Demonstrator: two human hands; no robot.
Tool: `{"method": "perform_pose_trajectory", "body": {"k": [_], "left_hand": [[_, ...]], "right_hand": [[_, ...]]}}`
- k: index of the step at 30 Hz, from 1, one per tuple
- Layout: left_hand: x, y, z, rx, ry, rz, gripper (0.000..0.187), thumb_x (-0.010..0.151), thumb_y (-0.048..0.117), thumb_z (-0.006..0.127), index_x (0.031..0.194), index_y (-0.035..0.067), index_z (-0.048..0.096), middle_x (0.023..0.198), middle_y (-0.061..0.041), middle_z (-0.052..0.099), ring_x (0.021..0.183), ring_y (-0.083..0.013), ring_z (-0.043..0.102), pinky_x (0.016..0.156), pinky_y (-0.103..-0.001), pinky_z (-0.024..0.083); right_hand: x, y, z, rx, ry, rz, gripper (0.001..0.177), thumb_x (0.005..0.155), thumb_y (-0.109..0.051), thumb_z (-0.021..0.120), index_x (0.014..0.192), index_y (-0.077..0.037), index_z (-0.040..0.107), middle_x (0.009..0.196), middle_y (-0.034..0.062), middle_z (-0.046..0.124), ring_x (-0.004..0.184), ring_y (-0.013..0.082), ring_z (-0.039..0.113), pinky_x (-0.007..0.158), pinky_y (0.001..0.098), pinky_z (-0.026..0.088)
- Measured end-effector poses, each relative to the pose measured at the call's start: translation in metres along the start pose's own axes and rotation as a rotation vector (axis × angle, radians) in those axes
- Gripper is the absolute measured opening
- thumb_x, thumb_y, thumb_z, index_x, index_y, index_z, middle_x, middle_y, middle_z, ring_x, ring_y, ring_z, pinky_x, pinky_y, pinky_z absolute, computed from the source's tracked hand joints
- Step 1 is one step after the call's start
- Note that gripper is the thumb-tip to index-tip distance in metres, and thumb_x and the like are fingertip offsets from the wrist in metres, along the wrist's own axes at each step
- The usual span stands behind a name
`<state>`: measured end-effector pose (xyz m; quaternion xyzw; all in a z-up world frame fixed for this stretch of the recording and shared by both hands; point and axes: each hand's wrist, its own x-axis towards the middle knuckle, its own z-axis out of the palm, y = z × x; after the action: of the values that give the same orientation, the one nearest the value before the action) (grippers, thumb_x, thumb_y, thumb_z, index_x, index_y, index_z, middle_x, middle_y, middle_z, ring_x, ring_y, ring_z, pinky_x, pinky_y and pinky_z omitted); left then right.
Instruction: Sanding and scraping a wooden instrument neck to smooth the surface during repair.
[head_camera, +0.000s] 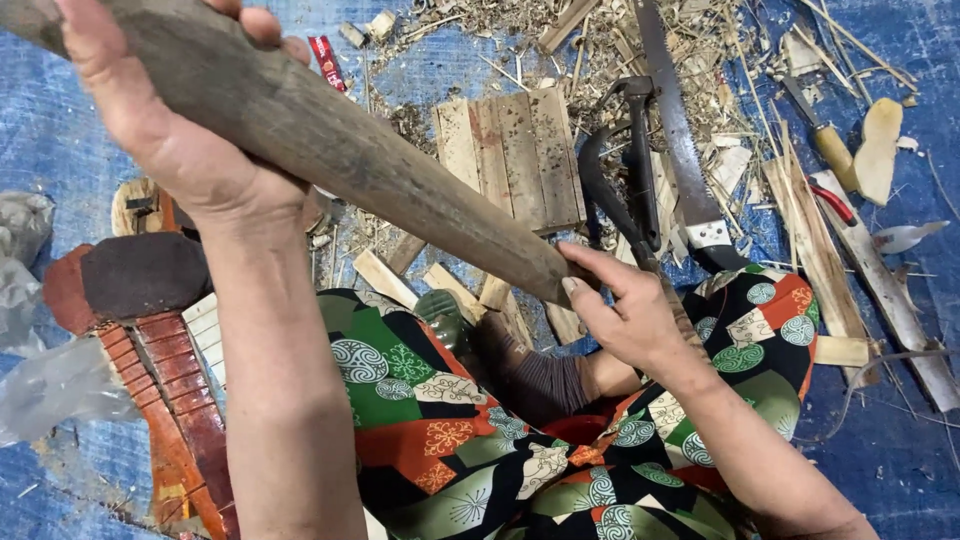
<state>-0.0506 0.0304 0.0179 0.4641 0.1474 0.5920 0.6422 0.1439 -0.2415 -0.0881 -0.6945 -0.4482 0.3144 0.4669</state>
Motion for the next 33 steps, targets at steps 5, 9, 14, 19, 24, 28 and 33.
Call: {"method": "perform_pose_trajectory", "body": {"k": [5,9,14,19,24,28,33], "left_hand": [[-0.015,-0.002,0.021,-0.003,-0.044,-0.058,0.056,0.09,0.054,0.084,0.125,0.015,0.068,0.106,-0.013,0.07,0.097,-0.0303,0.072,0.09,-0.043,0.065],[-0.021,-0.006,0.023,-0.097,-0.144,-0.06,0.041,0.102,0.047,0.077,0.128,0.016,0.069,0.114,-0.01,0.067,0.104,-0.0265,0.067,0.1,-0.042,0.057],[-0.021,-0.005,0.024,-0.044,-0.12,-0.045,0.046,0.1,0.05,0.078,0.129,0.016,0.07,0.116,-0.009,0.068,0.105,-0.028,0.069,0.1,-0.042,0.057],[-0.021,-0.013,0.027,0.04,-0.076,-0.009,0.047,0.099,0.049,0.076,0.128,0.013,0.068,0.113,-0.011,0.068,0.107,-0.0285,0.071,0.101,-0.041,0.059],[-0.022,-0.01,0.029,0.008,-0.045,0.004,0.042,0.104,0.038,0.072,0.134,0.01,0.064,0.115,-0.013,0.066,0.106,-0.027,0.068,0.103,-0.041,0.057],[-0.014,-0.021,0.035,0.195,-0.049,0.224,0.025,0.102,0.034,0.071,0.115,0.013,0.067,0.101,-0.007,0.067,0.096,-0.0244,0.07,0.093,-0.042,0.059],[-0.007,-0.053,0.029,0.209,-0.036,0.277,0.023,0.104,0.025,0.071,0.122,0.013,0.064,0.107,-0.007,0.069,0.1,-0.0233,0.071,0.098,-0.039,0.058]], "right_hand": [[0.011,0.01,0.015,-0.215,0.038,-0.365,0.037,0.084,-0.001,0.067,0.121,0.006,0.067,0.115,0.0196,0.074,0.089,0.0283,0.075,0.075,0.032,0.06],[0.015,0.018,0.019,-0.216,0.041,-0.345,0.041,0.083,0.004,0.067,0.124,0.005,0.066,0.115,0.0188,0.074,0.084,0.0243,0.073,0.069,0.0295,0.058],[0.025,0.026,0.024,-0.191,0.068,-0.344,0.039,0.084,0.004,0.066,0.123,0.005,0.067,0.117,0.0199,0.074,0.091,0.0256,0.074,0.073,0.0294,0.059],[0.032,0.029,0.042,-0.239,0.133,-0.36,0.041,0.082,0.005,0.061,0.124,0.005,0.062,0.114,0.0206,0.073,0.088,0.0296,0.071,0.074,0.0347,0.057],[0.027,0.082,0.011,-0.294,-0.025,-0.011,0.046,0.094,-0.01,0.059,0.139,-0.004,0.054,0.138,0.019,0.059,0.115,0.0304,0.063,0.096,0.0392,0.055],[0.012,0.139,-0.017,-0.726,-0.15,0.515,0.071,0.088,-0.017,0.07,0.153,-0.011,0.04,0.153,0.0281,0.035,0.14,0.0472,0.038,0.113,0.0655,0.034],[-0.007,0.164,-0.034,-0.561,-0.154,0.705,0.071,0.088,0.001,0.063,0.152,-0.014,0.035,0.133,0.021,0.06,0.116,0.0417,0.064,0.101,0.0524,0.051]]}}
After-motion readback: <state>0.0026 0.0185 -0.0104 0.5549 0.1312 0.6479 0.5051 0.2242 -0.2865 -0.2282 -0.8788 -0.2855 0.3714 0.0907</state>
